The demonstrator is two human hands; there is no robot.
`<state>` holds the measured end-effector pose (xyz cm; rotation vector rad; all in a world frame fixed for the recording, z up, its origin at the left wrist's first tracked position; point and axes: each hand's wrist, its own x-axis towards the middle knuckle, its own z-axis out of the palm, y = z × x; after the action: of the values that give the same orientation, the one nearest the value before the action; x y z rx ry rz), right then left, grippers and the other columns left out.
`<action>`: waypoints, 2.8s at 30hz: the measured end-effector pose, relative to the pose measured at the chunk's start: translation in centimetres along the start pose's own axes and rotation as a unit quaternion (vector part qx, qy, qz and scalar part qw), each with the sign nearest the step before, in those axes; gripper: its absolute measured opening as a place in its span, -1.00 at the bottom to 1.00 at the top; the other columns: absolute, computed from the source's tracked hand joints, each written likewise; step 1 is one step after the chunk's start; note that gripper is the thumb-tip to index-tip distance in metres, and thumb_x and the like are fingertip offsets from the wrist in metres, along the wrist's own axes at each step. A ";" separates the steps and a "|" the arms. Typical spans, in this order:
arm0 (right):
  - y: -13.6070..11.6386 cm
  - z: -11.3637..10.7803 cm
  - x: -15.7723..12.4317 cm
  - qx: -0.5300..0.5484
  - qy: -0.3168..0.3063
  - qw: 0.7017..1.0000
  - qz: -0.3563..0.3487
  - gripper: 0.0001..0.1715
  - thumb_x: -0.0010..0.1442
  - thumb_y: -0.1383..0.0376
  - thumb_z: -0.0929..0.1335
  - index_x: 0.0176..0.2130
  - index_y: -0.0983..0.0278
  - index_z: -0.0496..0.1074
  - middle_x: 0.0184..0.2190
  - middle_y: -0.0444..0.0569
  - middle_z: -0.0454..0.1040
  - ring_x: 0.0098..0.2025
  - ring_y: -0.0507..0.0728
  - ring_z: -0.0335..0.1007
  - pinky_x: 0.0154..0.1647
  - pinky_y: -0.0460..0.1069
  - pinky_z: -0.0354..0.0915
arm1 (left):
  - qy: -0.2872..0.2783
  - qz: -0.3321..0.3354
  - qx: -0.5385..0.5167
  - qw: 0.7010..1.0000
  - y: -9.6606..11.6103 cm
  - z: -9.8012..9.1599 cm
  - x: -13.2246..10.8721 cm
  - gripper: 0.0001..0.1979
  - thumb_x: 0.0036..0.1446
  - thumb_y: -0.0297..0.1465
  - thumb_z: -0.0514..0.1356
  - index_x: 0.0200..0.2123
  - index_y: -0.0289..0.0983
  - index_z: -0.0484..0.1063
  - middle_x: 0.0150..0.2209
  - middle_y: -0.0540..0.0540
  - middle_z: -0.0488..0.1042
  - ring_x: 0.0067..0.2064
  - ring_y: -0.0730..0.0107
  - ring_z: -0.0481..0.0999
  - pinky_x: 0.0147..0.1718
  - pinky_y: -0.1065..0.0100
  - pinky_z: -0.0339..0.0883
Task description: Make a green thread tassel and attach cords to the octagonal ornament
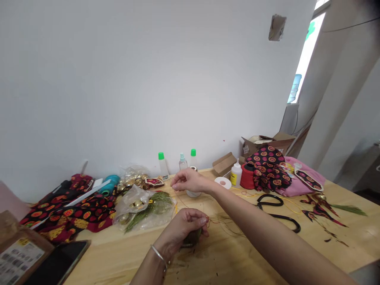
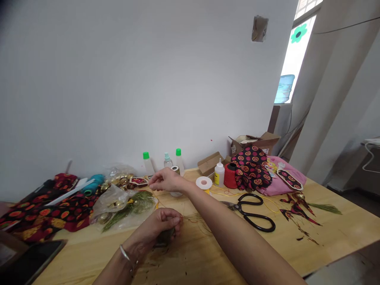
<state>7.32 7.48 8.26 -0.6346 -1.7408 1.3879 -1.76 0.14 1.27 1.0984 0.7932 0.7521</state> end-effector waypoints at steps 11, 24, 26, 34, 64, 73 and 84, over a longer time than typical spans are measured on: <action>-2.1 -3.2 -1.2 0.021 0.302 0.949 -0.091 -0.85 -0.12 0.29 0.33 -0.46 0.33 0.35 -0.62 -0.20 0.31 -0.68 -0.12 0.05 -0.67 -0.16 0.06 | 0.060 0.071 0.040 0.995 1.2 0.6 -0.1 -0.79 -0.27 -0.32 0.31 -0.61 -0.36 0.43 -0.68 0.00 0.42 -0.72 0.59 0.29 -0.72 0.54 0.05; 1.7 -2.3 -1.8 -0.169 0.127 0.976 -0.058 -0.99 -0.20 0.38 0.38 -0.58 0.29 0.44 -0.63 -0.15 0.38 -0.51 0.02 0.24 -0.47 -0.08 0.17 | -0.068 0.121 -0.128 0.982 0.3 0.6 -0.6 -0.79 -0.25 -0.32 0.32 -0.69 -0.33 0.41 -0.73 0.02 0.36 -0.59 0.52 0.32 -0.36 0.35 0.22; 1.7 -2.9 -2.5 -0.187 0.154 0.968 -0.070 -0.89 -0.07 0.34 0.31 -0.55 0.29 0.44 -0.52 -0.10 0.41 -0.41 0.05 0.26 -0.36 -0.05 0.17 | -0.071 0.130 -0.163 0.975 0.1 0.5 -0.5 -0.80 -0.22 -0.34 0.31 -0.68 -0.32 0.41 -0.73 0.04 0.35 -0.61 0.55 0.30 -0.37 0.36 0.23; -1.1 -3.7 -8.8 -0.086 0.344 0.934 -0.050 -0.80 -0.01 0.20 0.30 -0.41 0.30 0.36 -0.49 -0.10 0.37 -0.45 0.02 0.25 -0.41 -0.08 0.19 | -0.064 0.138 -0.221 0.963 0.2 0.3 -0.3 -0.87 -0.18 -0.38 0.29 -0.59 -0.32 0.43 -0.70 0.06 0.35 -0.58 0.55 0.34 -0.42 0.41 0.23; 0.2 -1.6 -13.6 0.291 0.194 0.937 0.015 -0.87 -0.01 0.30 0.36 -0.50 0.33 0.42 -0.37 -0.05 0.38 -0.34 -0.01 0.24 -0.35 -0.12 0.22 | -0.034 0.125 -0.049 0.990 -0.2 0.0 0.2 -0.86 -0.21 -0.36 0.30 -0.60 -0.34 0.49 -0.69 -0.01 0.45 -0.42 0.38 0.48 -0.24 0.36 0.23; 0.6 -0.3 -13.6 0.320 0.160 0.934 0.013 -0.86 0.03 0.29 0.33 -0.47 0.33 0.41 -0.44 -0.07 0.39 -0.36 0.02 0.31 -0.35 -0.10 0.23 | -0.046 0.133 -0.106 0.984 -0.1 0.9 -0.1 -0.88 -0.22 -0.35 0.30 -0.60 -0.30 0.51 -0.67 -0.03 0.46 -0.09 0.16 0.39 0.00 0.21 0.04; 1.9 0.7 -15.2 0.371 0.173 0.912 -0.030 -0.85 0.05 0.29 0.32 -0.51 0.31 0.36 -0.52 -0.09 0.34 -0.39 0.02 0.24 -0.35 -0.08 0.16 | 0.011 0.143 -0.111 0.983 0.2 1.0 0.1 -0.87 -0.26 -0.37 0.33 -0.66 -0.32 0.48 -0.68 -0.08 0.46 0.02 0.14 0.28 0.01 0.24 0.01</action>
<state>14.96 -4.29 2.13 -0.3585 -0.8422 1.6263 -0.91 -0.24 1.68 1.0142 0.5588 1.0704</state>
